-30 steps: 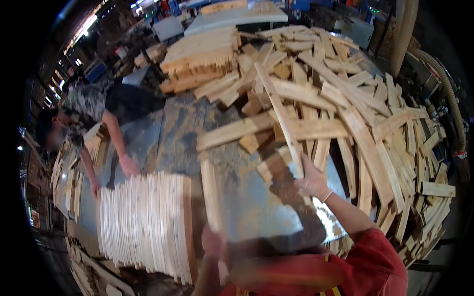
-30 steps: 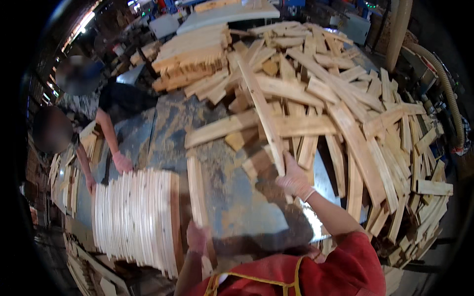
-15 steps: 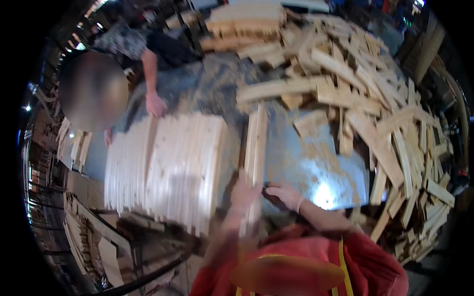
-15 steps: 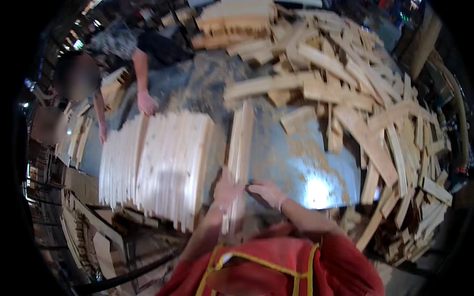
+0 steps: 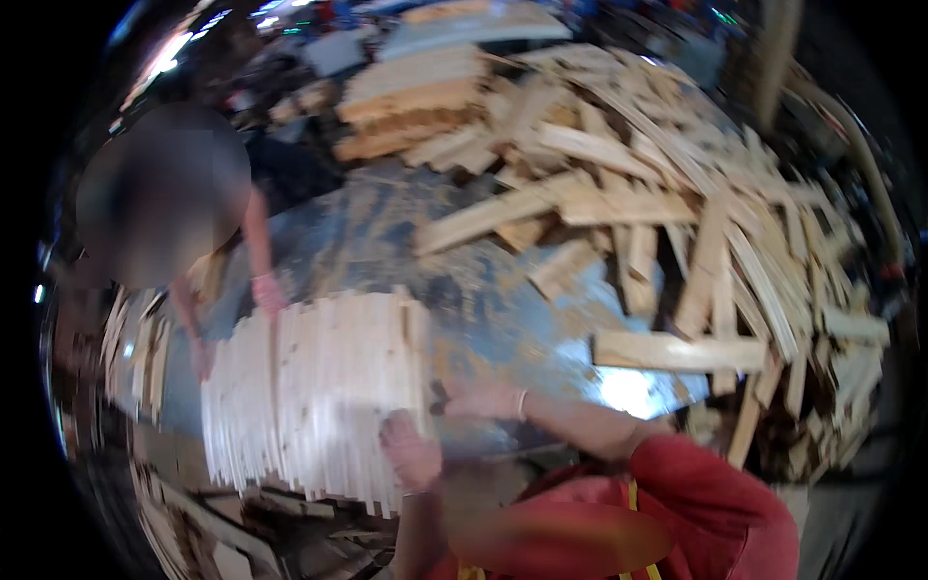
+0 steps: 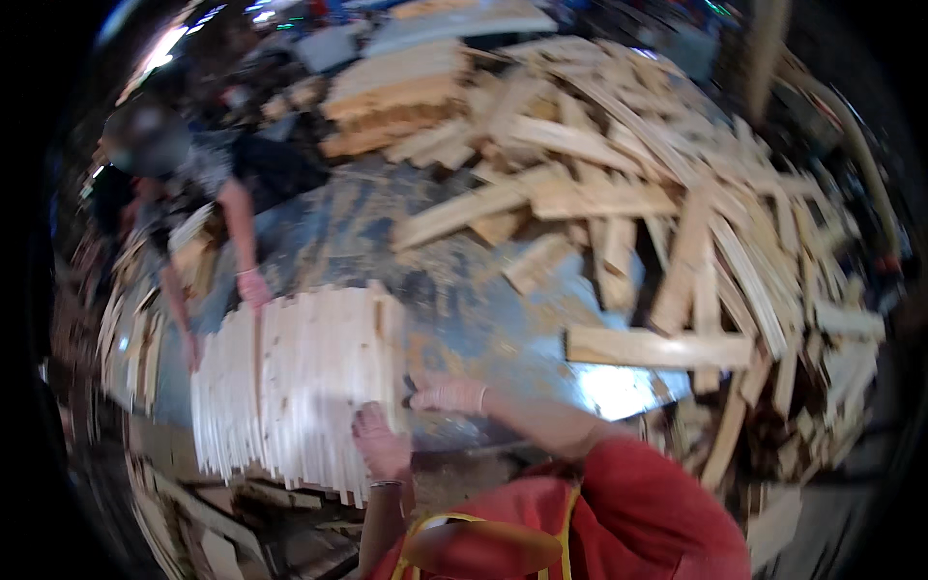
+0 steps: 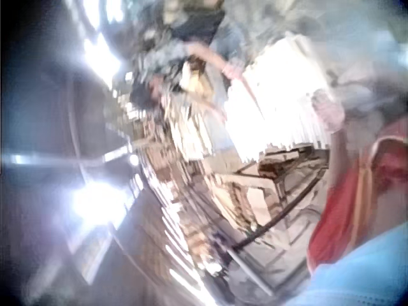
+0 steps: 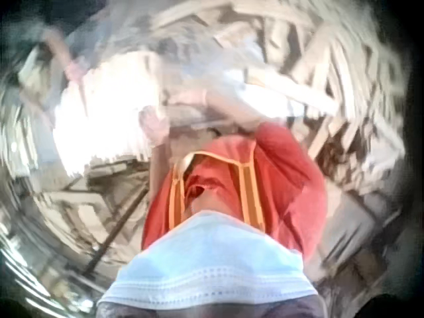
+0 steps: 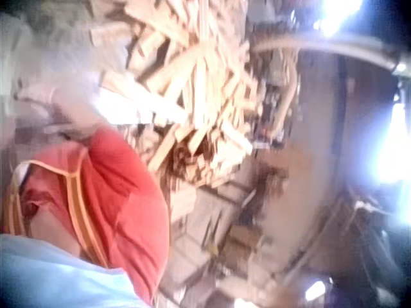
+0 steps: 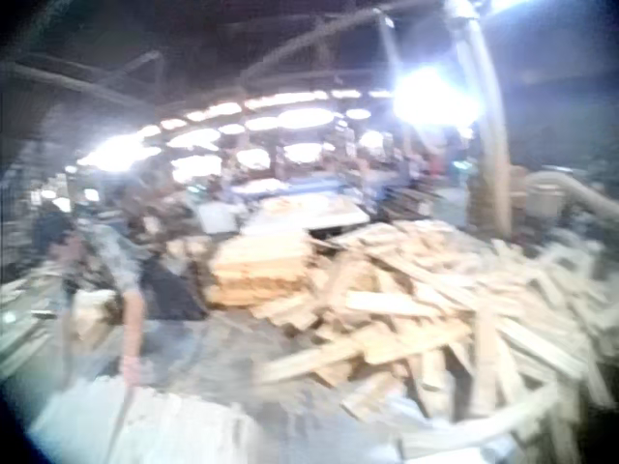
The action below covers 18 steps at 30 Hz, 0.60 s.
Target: The person sorts through a large pile of wooden planks on a metal table, picking up individual pieces and stacking them into a neat pile. The person handles the wood by hand, repeatedly selecting planks from the disorganized pile and arranging them into a growing stack.
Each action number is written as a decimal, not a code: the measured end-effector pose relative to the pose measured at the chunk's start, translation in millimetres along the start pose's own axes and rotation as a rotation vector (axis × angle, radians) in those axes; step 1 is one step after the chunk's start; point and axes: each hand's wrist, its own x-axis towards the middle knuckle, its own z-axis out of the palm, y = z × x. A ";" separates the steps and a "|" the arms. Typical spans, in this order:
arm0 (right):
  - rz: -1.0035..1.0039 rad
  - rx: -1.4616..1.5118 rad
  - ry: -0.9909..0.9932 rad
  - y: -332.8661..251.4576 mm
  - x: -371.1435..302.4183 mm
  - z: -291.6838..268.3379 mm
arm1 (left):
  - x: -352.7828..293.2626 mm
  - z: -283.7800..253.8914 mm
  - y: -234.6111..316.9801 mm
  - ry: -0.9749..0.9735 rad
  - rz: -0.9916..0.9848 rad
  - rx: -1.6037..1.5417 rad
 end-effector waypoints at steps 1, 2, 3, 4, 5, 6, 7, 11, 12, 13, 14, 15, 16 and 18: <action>-0.152 0.021 0.168 -0.5 -27.8 -15.6 | -7.3 -21.2 -9.7 0.002 -0.062 -0.260; 0.003 -0.115 0.182 -26.3 -69.2 -48.1 | -7.8 -46.4 -17.0 0.000 -0.144 -0.518; 0.158 -0.253 0.206 -50.5 -124.5 -93.5 | -0.3 -75.7 -12.6 -0.066 -0.156 -0.520; 0.187 -0.520 0.251 -53.0 -172.4 -132.2 | 10.9 -107.2 -9.3 -0.120 -0.161 -0.512; 0.216 -0.789 0.270 -48.2 -218.0 -160.3 | 20.5 -126.5 -2.9 -0.179 -0.186 -0.499; 0.349 -1.036 0.196 -38.6 -259.4 -177.3 | 26.3 -115.3 6.2 -0.102 -0.151 -0.546; 0.489 -1.278 0.112 -27.5 -298.1 -191.0 | 34.2 -104.1 21.8 0.029 -0.013 -0.484; 0.237 -1.309 0.349 68.3 -370.4 -189.2 | 50.3 -180.5 110.5 0.155 0.400 -0.725; 0.312 -1.208 0.314 49.2 -356.8 -189.9 | 54.5 -200.4 134.9 0.186 0.472 -0.687; 0.387 -1.107 0.282 28.5 -344.1 -193.6 | 57.5 -214.3 154.8 0.218 0.547 -0.646; 0.418 -1.062 0.233 11.4 -334.5 -202.3 | 59.2 -212.8 173.8 0.208 0.466 -0.898; 0.351 -1.028 0.327 15.0 -326.3 -202.5 | 60.7 -202.9 194.7 0.198 0.364 -1.150; 0.350 -0.973 0.399 1.3 -316.7 -208.8 | 60.4 -201.9 206.9 0.113 0.270 -1.381; 0.344 -0.763 0.509 -48.2 -295.5 -221.3 | 62.7 -208.1 224.2 -0.081 0.054 -1.830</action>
